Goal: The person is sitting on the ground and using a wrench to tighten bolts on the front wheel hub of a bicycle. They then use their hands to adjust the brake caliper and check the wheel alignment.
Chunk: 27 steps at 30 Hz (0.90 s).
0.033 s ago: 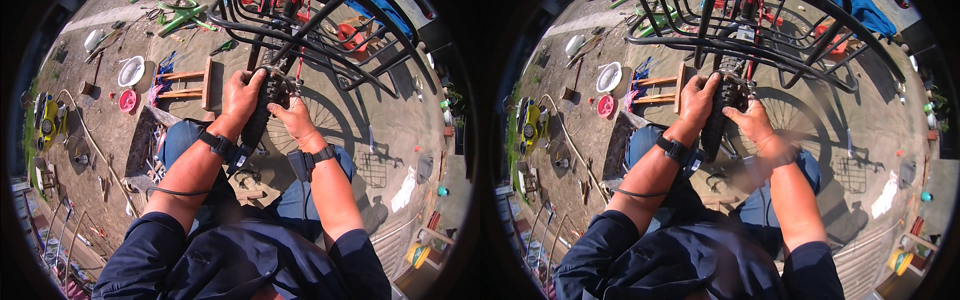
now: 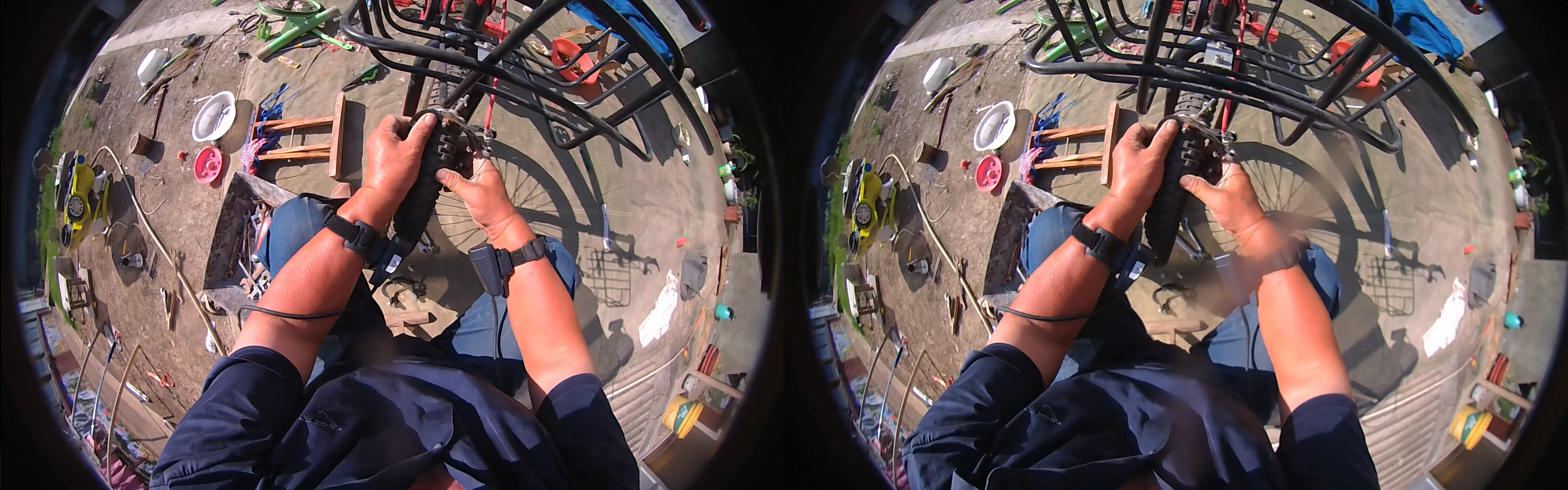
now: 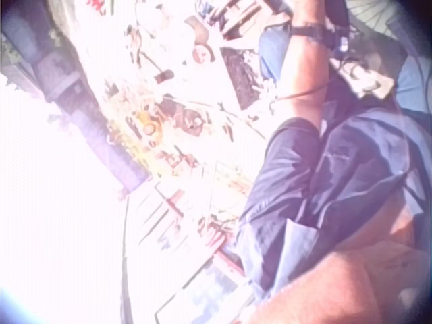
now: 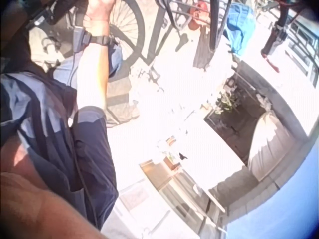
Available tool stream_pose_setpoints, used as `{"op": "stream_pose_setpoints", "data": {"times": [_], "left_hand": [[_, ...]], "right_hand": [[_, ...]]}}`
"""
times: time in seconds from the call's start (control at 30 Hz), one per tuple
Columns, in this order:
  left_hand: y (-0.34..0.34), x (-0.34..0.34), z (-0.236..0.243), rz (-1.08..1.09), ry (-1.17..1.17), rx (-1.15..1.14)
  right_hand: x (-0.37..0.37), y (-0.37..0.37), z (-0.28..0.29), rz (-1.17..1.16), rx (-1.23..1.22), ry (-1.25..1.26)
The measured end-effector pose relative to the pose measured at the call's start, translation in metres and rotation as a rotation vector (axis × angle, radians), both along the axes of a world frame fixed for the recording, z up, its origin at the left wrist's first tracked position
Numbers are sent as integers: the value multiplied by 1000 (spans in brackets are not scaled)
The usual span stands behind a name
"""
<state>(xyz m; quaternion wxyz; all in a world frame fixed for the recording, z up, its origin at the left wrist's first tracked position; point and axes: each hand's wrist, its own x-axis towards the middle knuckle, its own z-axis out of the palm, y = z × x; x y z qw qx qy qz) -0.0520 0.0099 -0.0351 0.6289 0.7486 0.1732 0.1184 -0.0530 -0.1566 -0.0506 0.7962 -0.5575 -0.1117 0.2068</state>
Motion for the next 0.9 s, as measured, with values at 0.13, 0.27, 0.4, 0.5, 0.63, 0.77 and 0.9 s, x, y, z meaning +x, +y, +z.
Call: {"op": "stream_pose_setpoints", "data": {"times": [0.13,0.27,0.4,0.5,0.63,0.77,0.9], "left_hand": [[-3,-7,16,-25,-1,39],[4,-10,22,-157,16,83],[32,-10,28,-468,20,5],[44,-6,20,-576,3,-48],[50,-9,27,-680,34,-80],[41,-13,33,-686,50,-10],[35,-18,32,-631,39,-6]], "right_hand": [[-1,-2,4,10,0,-51],[-4,-3,11,19,-76,-103],[-7,-4,14,-2,-148,-144],[-6,-1,20,-10,-204,-135],[-10,3,30,-32,-246,-108],[-12,-6,25,-39,-268,-73],[-16,-10,32,-28,-300,-86]]}}
